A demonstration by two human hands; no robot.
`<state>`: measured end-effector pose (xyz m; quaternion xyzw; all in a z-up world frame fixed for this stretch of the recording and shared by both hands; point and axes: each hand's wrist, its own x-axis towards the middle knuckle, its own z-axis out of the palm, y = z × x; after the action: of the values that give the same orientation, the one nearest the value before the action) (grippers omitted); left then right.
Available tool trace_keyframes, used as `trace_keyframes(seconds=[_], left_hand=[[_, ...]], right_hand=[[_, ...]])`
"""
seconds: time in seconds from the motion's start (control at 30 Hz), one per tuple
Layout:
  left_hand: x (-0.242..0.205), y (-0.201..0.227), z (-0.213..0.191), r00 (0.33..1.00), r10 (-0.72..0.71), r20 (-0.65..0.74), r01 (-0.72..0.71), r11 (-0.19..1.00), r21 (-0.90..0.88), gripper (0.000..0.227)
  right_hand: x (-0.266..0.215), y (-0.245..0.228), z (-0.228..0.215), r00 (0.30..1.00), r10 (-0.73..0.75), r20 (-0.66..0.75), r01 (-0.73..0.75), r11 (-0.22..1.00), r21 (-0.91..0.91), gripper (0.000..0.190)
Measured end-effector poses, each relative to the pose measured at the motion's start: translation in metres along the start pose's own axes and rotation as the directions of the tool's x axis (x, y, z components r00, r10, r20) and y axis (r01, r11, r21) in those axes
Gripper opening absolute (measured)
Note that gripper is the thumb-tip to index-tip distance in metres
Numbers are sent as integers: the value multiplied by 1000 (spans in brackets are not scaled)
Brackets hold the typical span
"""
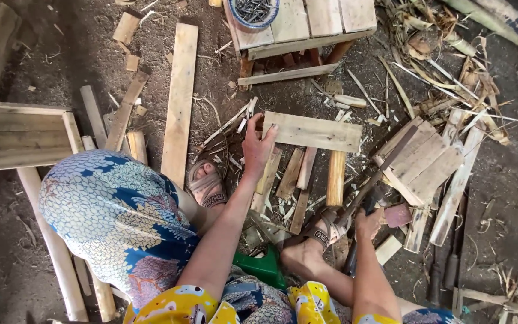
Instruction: The person sits on the ground assembling a small square wooden frame from scrap wood pieces. They fit wooden slats and legs together, take nails from a bowl, and hammer the nails to fasten the joints of the frame.
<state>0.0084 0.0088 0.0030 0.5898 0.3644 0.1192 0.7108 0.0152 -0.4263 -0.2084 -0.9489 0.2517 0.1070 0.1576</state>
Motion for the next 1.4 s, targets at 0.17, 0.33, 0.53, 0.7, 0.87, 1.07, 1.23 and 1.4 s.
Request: trace_keyframes(seconds=[0.17, 0.33, 0.53, 0.7, 0.87, 1.07, 1.23, 1.4], left_hand=[[7, 0, 1, 999, -32, 6, 32, 999, 11, 55], [3, -1, 0, 998, -48, 38, 47, 999, 12, 56], [4, 5, -1, 998, -48, 40, 47, 999, 12, 58], [5, 11, -2, 999, -45, 21, 45, 999, 3, 59], [5, 13, -8, 999, -42, -23, 43, 999, 22, 61], [9, -3, -4, 999, -39, -36, 39, 999, -12, 62], [-11, 26, -9, 998, -53, -45, 50, 996, -74, 60], [2, 15, -5, 997, -24, -69, 26, 999, 29, 60]], right_hand=[[-27, -24, 4, 998, -27, 54, 27, 1000, 1, 37], [-107, -45, 30, 997, -34, 71, 33, 999, 10, 36], [-188, -118, 77, 991, -84, 108, 81, 996, 34, 35], [-192, -224, 96, 979, -144, 141, 138, 989, 50, 34], [-190, -253, 91, 951, -222, 215, 208, 974, 87, 34], [-174, -245, 115, 958, -199, 205, 184, 979, 89, 41], [-172, -268, 85, 937, -183, 297, 139, 976, 165, 33], [-213, -307, -8, 961, -266, 68, 203, 855, 477, 33]])
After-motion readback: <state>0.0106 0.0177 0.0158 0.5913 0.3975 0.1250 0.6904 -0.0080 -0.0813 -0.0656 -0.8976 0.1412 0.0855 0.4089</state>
